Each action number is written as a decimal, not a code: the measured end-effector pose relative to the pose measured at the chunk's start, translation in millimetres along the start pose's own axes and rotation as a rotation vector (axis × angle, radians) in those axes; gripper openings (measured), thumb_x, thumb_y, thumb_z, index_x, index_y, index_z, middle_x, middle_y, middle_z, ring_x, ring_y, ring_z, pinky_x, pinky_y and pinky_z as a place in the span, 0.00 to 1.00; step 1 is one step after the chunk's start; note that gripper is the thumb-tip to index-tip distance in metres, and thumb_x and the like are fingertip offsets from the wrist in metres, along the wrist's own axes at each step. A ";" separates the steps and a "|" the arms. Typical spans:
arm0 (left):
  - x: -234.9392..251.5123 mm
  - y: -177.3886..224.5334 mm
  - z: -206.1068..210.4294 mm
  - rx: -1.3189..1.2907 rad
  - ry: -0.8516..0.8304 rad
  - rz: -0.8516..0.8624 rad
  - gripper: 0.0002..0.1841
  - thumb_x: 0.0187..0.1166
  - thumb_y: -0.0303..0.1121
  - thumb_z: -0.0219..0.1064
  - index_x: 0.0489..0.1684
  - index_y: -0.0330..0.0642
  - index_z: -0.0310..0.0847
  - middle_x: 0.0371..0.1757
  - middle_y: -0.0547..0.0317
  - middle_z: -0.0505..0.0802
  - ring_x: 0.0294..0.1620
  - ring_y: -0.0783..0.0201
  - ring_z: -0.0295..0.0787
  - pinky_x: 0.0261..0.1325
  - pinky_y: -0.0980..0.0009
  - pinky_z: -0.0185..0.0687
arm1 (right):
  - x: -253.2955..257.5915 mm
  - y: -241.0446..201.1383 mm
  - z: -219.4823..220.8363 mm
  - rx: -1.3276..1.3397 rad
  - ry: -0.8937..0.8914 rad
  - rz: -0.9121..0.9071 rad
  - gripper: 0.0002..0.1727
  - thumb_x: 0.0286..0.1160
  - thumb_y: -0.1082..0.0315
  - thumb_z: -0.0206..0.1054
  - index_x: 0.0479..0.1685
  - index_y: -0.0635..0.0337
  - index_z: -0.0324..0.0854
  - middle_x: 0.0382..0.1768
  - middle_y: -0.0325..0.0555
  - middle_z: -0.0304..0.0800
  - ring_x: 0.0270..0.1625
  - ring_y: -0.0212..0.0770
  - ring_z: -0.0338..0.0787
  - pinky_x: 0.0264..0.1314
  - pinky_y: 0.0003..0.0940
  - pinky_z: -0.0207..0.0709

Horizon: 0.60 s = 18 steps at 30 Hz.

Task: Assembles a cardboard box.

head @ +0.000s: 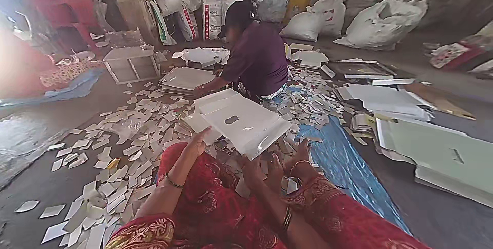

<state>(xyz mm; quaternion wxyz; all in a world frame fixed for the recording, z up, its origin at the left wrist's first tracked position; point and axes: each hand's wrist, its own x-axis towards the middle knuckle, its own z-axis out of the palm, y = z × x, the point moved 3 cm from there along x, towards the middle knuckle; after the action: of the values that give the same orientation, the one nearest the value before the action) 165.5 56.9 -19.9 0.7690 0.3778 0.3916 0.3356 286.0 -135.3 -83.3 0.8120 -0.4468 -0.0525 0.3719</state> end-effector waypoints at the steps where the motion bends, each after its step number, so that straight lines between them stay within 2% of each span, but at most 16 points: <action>1: 5.1 -5.5 -1.8 0.042 0.049 -0.032 0.29 0.84 0.30 0.66 0.83 0.37 0.60 0.69 0.40 0.84 0.63 0.52 0.86 0.62 0.57 0.86 | 0.6 8.1 -4.3 -0.016 -0.009 0.054 0.35 0.90 0.79 0.49 0.90 0.56 0.34 0.59 0.66 0.85 0.50 0.53 0.96 0.55 0.44 0.91; 5: 13.5 -15.7 -6.4 0.181 0.111 -0.053 0.30 0.84 0.22 0.61 0.85 0.40 0.57 0.70 0.35 0.81 0.61 0.48 0.86 0.56 0.54 0.87 | 6.5 15.9 -21.9 -0.114 0.024 0.183 0.28 0.92 0.74 0.50 0.86 0.62 0.43 0.53 0.64 0.86 0.46 0.52 0.96 0.50 0.43 0.91; 7: 16.1 -18.1 -6.1 0.256 0.092 -0.040 0.31 0.83 0.20 0.61 0.86 0.40 0.56 0.72 0.34 0.80 0.62 0.47 0.86 0.57 0.52 0.87 | 21.2 12.5 -37.3 -0.155 0.080 0.137 0.29 0.93 0.65 0.53 0.87 0.62 0.47 0.59 0.64 0.84 0.49 0.52 0.94 0.49 0.44 0.91; 8: 17.3 -18.3 -6.6 0.281 0.086 -0.035 0.31 0.83 0.20 0.61 0.86 0.39 0.55 0.72 0.34 0.80 0.63 0.47 0.86 0.58 0.52 0.87 | 33.0 10.6 -49.1 -0.198 0.099 0.078 0.33 0.92 0.59 0.55 0.90 0.60 0.48 0.67 0.64 0.80 0.56 0.53 0.92 0.54 0.47 0.90; 10: 17.5 -18.6 -8.1 0.322 0.068 -0.025 0.33 0.82 0.20 0.62 0.87 0.39 0.55 0.75 0.34 0.78 0.68 0.46 0.83 0.64 0.51 0.85 | 54.5 -1.1 -73.1 -0.324 0.132 -0.007 0.41 0.90 0.50 0.56 0.95 0.55 0.42 0.84 0.61 0.66 0.77 0.53 0.78 0.73 0.53 0.79; 11: 15.4 -18.8 -9.1 0.336 0.056 -0.018 0.32 0.82 0.20 0.62 0.87 0.38 0.55 0.76 0.35 0.78 0.70 0.47 0.82 0.66 0.50 0.84 | 58.5 -11.6 -79.3 -0.367 0.165 -0.033 0.42 0.89 0.50 0.59 0.95 0.55 0.42 0.86 0.60 0.63 0.82 0.53 0.73 0.79 0.53 0.74; 12: 11.5 -18.8 -11.8 0.341 0.057 -0.013 0.31 0.82 0.20 0.62 0.86 0.37 0.57 0.76 0.35 0.78 0.70 0.47 0.82 0.67 0.50 0.83 | 60.0 -20.8 -82.0 -0.405 0.206 -0.060 0.41 0.86 0.54 0.64 0.92 0.60 0.48 0.83 0.62 0.67 0.80 0.53 0.75 0.78 0.52 0.74; 13: 7.5 -18.3 -16.5 0.341 0.054 -0.005 0.30 0.82 0.21 0.62 0.85 0.35 0.60 0.75 0.36 0.79 0.70 0.48 0.82 0.68 0.51 0.82 | 61.4 -26.8 -83.9 -0.460 0.239 -0.089 0.39 0.80 0.58 0.71 0.86 0.65 0.60 0.76 0.62 0.77 0.75 0.51 0.81 0.76 0.51 0.77; 15: 4.7 -23.7 -12.6 0.337 0.023 0.012 0.26 0.82 0.23 0.62 0.80 0.33 0.65 0.71 0.40 0.82 0.65 0.54 0.84 0.64 0.54 0.85 | 64.4 -38.2 -99.7 -0.538 0.239 -0.116 0.36 0.69 0.62 0.79 0.77 0.66 0.72 0.65 0.58 0.87 0.67 0.48 0.88 0.71 0.49 0.83; 16: 5.8 -25.4 -9.6 0.341 0.002 0.031 0.25 0.82 0.24 0.62 0.79 0.35 0.65 0.69 0.42 0.84 0.62 0.56 0.86 0.61 0.56 0.86 | 63.5 -43.4 -104.0 -0.541 0.215 -0.119 0.36 0.69 0.62 0.79 0.76 0.65 0.72 0.64 0.57 0.88 0.64 0.46 0.89 0.69 0.47 0.84; 18: 7.2 -19.8 -12.3 0.358 -0.027 0.089 0.26 0.82 0.27 0.63 0.80 0.39 0.63 0.66 0.48 0.84 0.59 0.62 0.86 0.57 0.60 0.88 | 62.0 -45.7 -100.2 -0.476 0.129 -0.142 0.38 0.72 0.62 0.77 0.81 0.65 0.65 0.66 0.57 0.86 0.65 0.44 0.88 0.70 0.45 0.83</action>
<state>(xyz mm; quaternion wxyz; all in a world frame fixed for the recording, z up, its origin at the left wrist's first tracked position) 162.7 57.0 -44.1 0.6792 0.5298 0.4175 0.2891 397.8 -178.5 -123.3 0.7095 -0.6435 -0.1179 0.2619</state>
